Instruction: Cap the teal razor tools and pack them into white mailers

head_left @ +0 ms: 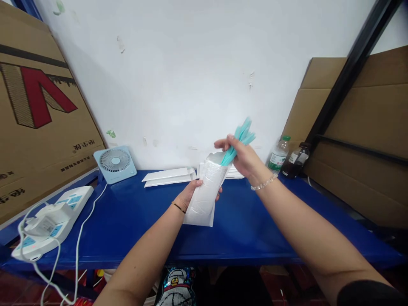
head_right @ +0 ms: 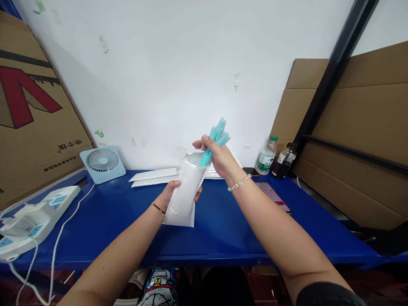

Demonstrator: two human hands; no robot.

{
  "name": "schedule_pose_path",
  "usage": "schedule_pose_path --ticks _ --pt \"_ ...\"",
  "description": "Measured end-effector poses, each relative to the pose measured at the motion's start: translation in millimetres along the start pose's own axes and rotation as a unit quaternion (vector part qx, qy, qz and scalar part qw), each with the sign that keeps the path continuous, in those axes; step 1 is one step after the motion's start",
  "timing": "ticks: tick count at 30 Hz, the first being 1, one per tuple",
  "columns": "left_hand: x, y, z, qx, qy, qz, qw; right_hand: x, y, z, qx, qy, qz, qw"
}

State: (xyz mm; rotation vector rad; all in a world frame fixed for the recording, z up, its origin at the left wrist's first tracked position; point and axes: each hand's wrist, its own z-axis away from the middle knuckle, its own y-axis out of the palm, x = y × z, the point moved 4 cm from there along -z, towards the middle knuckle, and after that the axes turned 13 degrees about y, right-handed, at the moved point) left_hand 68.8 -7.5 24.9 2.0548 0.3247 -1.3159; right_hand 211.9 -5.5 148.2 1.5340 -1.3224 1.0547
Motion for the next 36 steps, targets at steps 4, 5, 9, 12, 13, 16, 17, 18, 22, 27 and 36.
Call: schedule_pose_path --ticks 4,5,9,12,13,16,17,18,22,27,36 --pt "13.1 0.1 -5.2 0.023 -0.023 0.099 0.995 -63.0 -4.4 4.1 0.068 0.161 -0.020 0.984" --pt "16.8 -0.2 -6.4 0.021 -0.030 0.119 0.992 -73.8 -4.6 5.2 0.083 0.186 -0.029 0.979" --pt "32.9 -6.4 -9.0 -0.020 -0.068 0.182 0.981 -99.3 -11.2 5.8 0.085 0.233 -0.102 0.963" --pt "44.7 -14.1 -8.3 -0.036 -0.097 0.224 0.969 -119.3 -21.7 5.4 0.063 0.259 -0.162 0.950" --pt "48.1 -16.6 -8.1 -0.032 -0.104 0.237 0.966 -127.5 -26.3 5.5 0.050 0.266 -0.175 0.947" --pt "56.5 -24.4 -9.1 -0.018 -0.114 0.264 0.958 -150.1 -43.6 6.9 -0.029 0.254 -0.197 0.946" --pt "59.0 -27.2 -10.0 -0.019 -0.117 0.267 0.956 -155.3 -49.0 7.9 -0.058 0.242 -0.196 0.949" --pt "61.2 -29.8 -11.1 -0.022 -0.119 0.269 0.956 -159.0 -53.0 9.0 -0.077 0.231 -0.184 0.952" --pt "66.3 -35.8 -14.7 -0.037 -0.130 0.278 0.951 -163.2 -54.3 12.7 -0.051 0.226 -0.037 0.972" --pt "65.5 -32.9 -12.3 -0.032 -0.156 0.298 0.941 -160.9 -60.4 13.9 -0.104 0.182 0.006 0.978" --pt "69.2 -37.3 -14.2 -0.044 -0.194 0.292 0.935 -159.3 -57.3 18.1 -0.069 0.208 0.054 0.974"
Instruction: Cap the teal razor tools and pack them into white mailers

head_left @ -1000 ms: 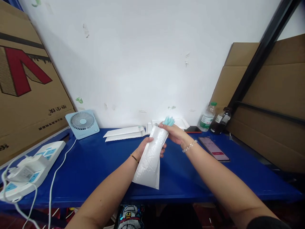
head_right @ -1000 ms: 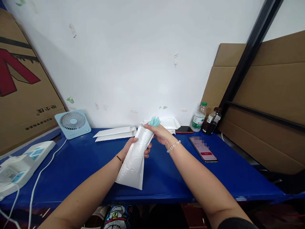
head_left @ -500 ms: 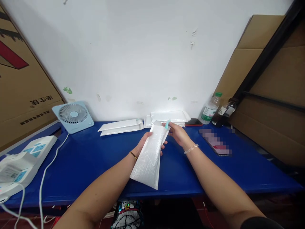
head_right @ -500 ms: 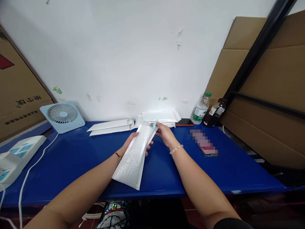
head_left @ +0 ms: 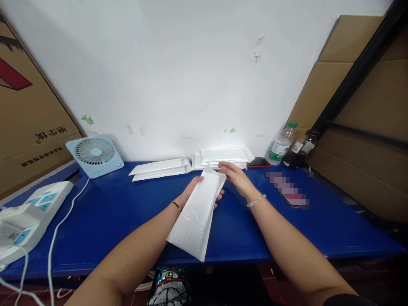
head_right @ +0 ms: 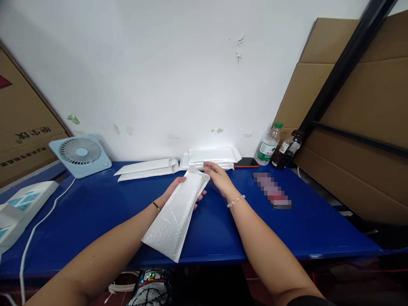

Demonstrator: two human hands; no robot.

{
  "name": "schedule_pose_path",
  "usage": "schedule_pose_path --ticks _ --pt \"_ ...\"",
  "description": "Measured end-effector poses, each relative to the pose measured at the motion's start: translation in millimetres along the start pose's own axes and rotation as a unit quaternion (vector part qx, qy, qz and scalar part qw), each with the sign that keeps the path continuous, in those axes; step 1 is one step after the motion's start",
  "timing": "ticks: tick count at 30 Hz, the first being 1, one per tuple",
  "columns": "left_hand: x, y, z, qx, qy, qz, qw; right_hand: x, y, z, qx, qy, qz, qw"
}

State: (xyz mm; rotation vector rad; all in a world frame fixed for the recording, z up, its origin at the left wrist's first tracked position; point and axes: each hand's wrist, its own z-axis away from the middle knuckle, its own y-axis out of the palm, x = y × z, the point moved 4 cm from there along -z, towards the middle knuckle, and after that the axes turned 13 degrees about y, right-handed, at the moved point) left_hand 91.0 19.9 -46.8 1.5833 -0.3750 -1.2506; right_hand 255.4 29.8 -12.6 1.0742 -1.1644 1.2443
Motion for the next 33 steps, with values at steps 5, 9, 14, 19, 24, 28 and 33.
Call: schedule_pose_path --ticks 5,9,14,19,24,28,33 --pt "4.9 7.3 2.1 0.023 -0.033 -0.018 0.999 -8.7 7.1 -2.2 0.080 0.057 -0.001 0.995" --pt "-2.8 -5.3 7.0 -0.029 -0.048 -0.111 0.992 -15.6 -13.6 -14.0 -0.050 0.020 -0.030 0.998" --pt "-22.4 -20.4 15.8 -0.107 -0.029 -0.267 0.957 -16.3 -26.1 -18.5 -0.123 -0.014 0.015 0.992" --pt "-18.4 -7.5 18.5 -0.080 0.007 -0.190 0.978 -1.0 -23.1 -5.9 -0.137 -0.082 -0.052 0.986" --pt "-5.1 -11.4 11.7 -0.096 0.017 -0.176 0.980 20.2 -16.5 13.2 -0.139 -0.165 0.039 0.976" --pt "0.5 -17.0 7.1 -0.114 0.015 -0.189 0.975 30.1 -15.7 22.0 -0.161 -0.215 0.105 0.957" --pt "-7.1 -17.7 15.1 -0.145 -0.017 -0.177 0.973 34.3 -16.2 24.9 0.059 -0.189 0.120 0.973"
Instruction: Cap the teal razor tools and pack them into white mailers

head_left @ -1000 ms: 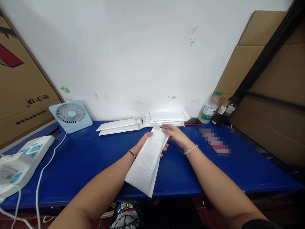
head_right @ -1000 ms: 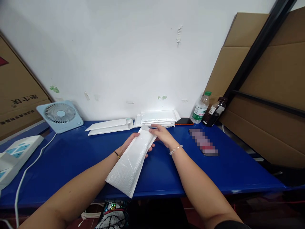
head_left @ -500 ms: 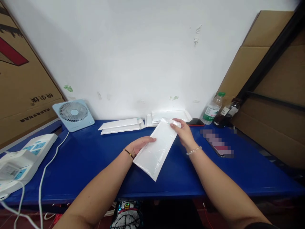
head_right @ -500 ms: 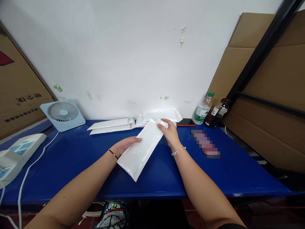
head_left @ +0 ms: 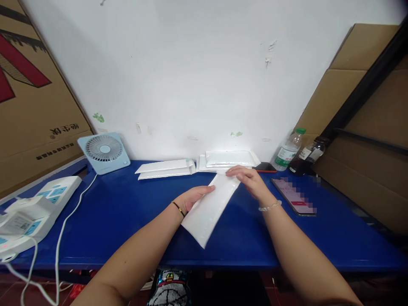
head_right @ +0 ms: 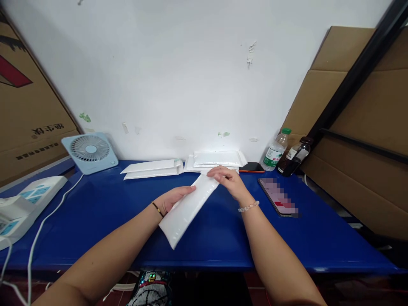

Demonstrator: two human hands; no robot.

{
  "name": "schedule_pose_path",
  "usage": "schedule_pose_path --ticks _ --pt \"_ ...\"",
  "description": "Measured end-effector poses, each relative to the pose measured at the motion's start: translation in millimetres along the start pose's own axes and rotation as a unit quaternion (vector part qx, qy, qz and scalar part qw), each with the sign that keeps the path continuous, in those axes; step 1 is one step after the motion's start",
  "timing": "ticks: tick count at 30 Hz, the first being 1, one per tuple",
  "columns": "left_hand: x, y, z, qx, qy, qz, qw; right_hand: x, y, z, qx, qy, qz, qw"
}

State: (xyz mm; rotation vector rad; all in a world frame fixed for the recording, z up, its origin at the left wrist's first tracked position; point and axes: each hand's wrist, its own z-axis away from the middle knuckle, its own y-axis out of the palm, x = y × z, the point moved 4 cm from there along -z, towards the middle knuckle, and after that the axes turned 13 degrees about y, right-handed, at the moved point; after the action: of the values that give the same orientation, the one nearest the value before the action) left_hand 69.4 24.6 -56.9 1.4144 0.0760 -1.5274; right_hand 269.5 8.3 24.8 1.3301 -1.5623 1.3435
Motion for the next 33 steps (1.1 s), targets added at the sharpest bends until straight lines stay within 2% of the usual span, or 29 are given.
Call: schedule_pose_path --ticks 2,4,7,9,11,12,13,14,15,16,17,18,19,20,22,25,30,32,33 --pt "-5.5 0.5 5.6 0.014 -0.009 0.033 0.999 -0.5 0.2 2.9 0.097 0.027 -0.029 0.995" --pt "-10.4 5.4 10.6 0.054 -0.011 0.082 0.995 -3.9 -0.3 3.7 0.110 0.052 -0.037 0.992" --pt "-15.5 17.0 15.1 0.122 -0.007 0.137 0.983 -12.2 1.0 -2.3 0.028 0.050 -0.036 0.998" --pt "-20.2 21.3 15.5 0.138 0.025 0.110 0.984 -19.6 0.1 -11.8 -0.037 0.048 -0.071 0.996" --pt "-29.2 17.2 14.6 0.103 0.097 0.001 0.990 -28.3 -8.1 -26.3 -0.102 0.060 -0.133 0.984" --pt "-36.2 10.7 14.8 0.056 0.145 -0.086 0.984 -32.9 -16.0 -35.0 -0.138 0.070 -0.161 0.975" --pt "-45.1 1.9 16.3 -0.006 0.198 -0.191 0.961 -37.4 -26.0 -44.3 -0.175 0.083 -0.172 0.966" --pt "-55.7 -8.3 19.8 -0.080 0.252 -0.306 0.915 -41.7 -37.0 -54.2 -0.207 0.098 -0.162 0.960" --pt "-66.8 -18.9 25.3 -0.156 0.298 -0.418 0.844 -46.2 -48.1 -64.4 -0.229 0.122 -0.133 0.956" --pt "-76.7 -28.8 31.6 -0.222 0.326 -0.520 0.758 -50.8 -59.1 -74.0 -0.251 0.155 -0.084 0.952" --pt "-84.7 -38.7 37.5 -0.275 0.335 -0.603 0.670 -54.7 -69.6 -82.5 -0.275 0.186 -0.015 0.943" --pt "-90.4 -49.2 42.2 -0.316 0.323 -0.662 0.597 -58.0 -78.4 -89.9 -0.291 0.211 0.050 0.932" --pt "-94.3 -60.6 45.4 -0.345 0.300 -0.701 0.547 -61.1 -84.9 -96.4 -0.295 0.219 0.068 0.928" --pt "-96.6 -72.0 47.2 -0.360 0.270 -0.727 0.519 -63.7 -89.9 -101.1 -0.303 0.223 0.084 0.923" --pt "-98.3 -92.6 48.0 -0.364 0.216 -0.754 0.502 -67.3 -94.7 -106.7 -0.317 0.215 0.116 0.917" --pt "-98.2 -112.2 46.7 -0.362 0.181 -0.762 0.506 -70.1 -92.5 -107.9 -0.316 0.193 0.231 0.900" --pt "-99.0 -121.0 44.5 -0.372 0.207 -0.760 0.490 -72.4 -80.9 -99.4 -0.232 0.216 0.355 0.880" --pt "-100.5 -123.3 47.1 -0.395 0.216 -0.753 0.480 -65.0 -77.0 -92.2 -0.236 0.214 0.410 0.855" --pt "-101.5 -125.0 49.5 -0.413 0.217 -0.745 0.476 -59.0 -73.0 -88.9 -0.237 0.189 0.442 0.844"
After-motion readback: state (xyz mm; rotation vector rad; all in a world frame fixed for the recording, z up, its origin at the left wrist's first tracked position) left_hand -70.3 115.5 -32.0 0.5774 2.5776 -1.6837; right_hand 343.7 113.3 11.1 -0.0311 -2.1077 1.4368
